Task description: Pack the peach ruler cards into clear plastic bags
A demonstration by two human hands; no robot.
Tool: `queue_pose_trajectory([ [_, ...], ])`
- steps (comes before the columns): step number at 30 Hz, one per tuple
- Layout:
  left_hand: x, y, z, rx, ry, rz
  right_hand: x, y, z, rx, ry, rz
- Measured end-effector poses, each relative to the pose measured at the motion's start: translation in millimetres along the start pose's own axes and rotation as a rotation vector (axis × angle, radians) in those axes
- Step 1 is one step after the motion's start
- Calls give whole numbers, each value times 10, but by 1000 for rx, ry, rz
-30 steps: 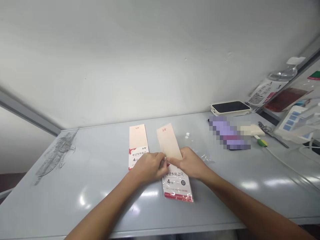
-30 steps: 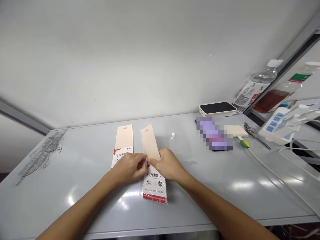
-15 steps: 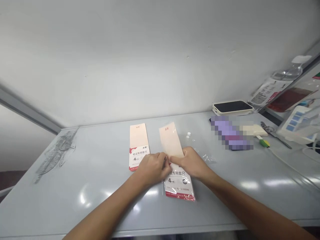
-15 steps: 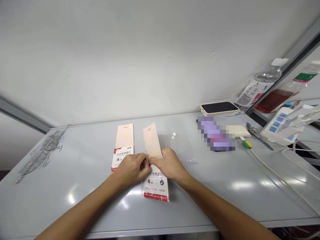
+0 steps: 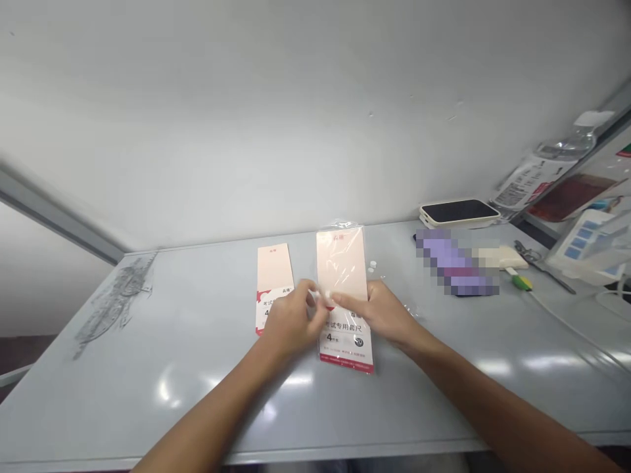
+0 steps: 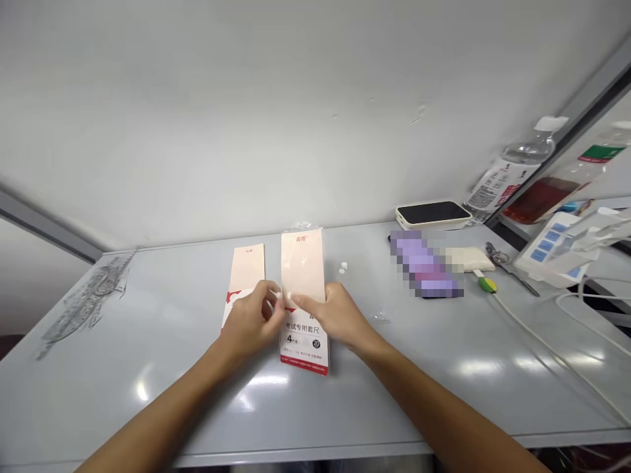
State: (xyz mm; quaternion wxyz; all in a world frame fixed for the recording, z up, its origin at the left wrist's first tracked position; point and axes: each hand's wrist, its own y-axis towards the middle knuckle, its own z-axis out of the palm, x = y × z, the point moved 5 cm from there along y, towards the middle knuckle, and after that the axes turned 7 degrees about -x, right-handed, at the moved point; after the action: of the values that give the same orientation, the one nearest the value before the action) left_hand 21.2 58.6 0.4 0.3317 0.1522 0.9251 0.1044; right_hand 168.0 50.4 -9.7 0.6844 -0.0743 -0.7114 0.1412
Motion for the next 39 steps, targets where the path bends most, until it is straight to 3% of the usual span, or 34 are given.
queue_pose_trajectory([
  [5,79,44,-55,-66,-211,-70,15,62,-40,37,96,-62],
  [11,61,90,46,153,-655,-170,9,117,-58,85,81,-106],
  [15,120,143,19,81,-651,-181,65,112,-51,96,33,-126],
  [19,244,229,-102,-4,-640,-228,164,143,-200,-18,-7,-180],
  [22,446,288,-210,-36,-523,-371,182,205,-449,-159,-77,-156],
  [25,651,321,-316,-49,-163,-455,145,288,-712,-291,-237,-114],
  [28,776,323,-366,-1,157,-497,61,377,-898,-397,-447,-71],
  [32,854,308,-417,84,421,-536,-36,438,-1035,-558,-817,-38],
  [36,880,336,-523,48,483,-524,1,414,-1099,-659,-962,-76],
  [39,793,373,-572,-58,379,-423,164,316,-1107,-760,-852,-213],
])
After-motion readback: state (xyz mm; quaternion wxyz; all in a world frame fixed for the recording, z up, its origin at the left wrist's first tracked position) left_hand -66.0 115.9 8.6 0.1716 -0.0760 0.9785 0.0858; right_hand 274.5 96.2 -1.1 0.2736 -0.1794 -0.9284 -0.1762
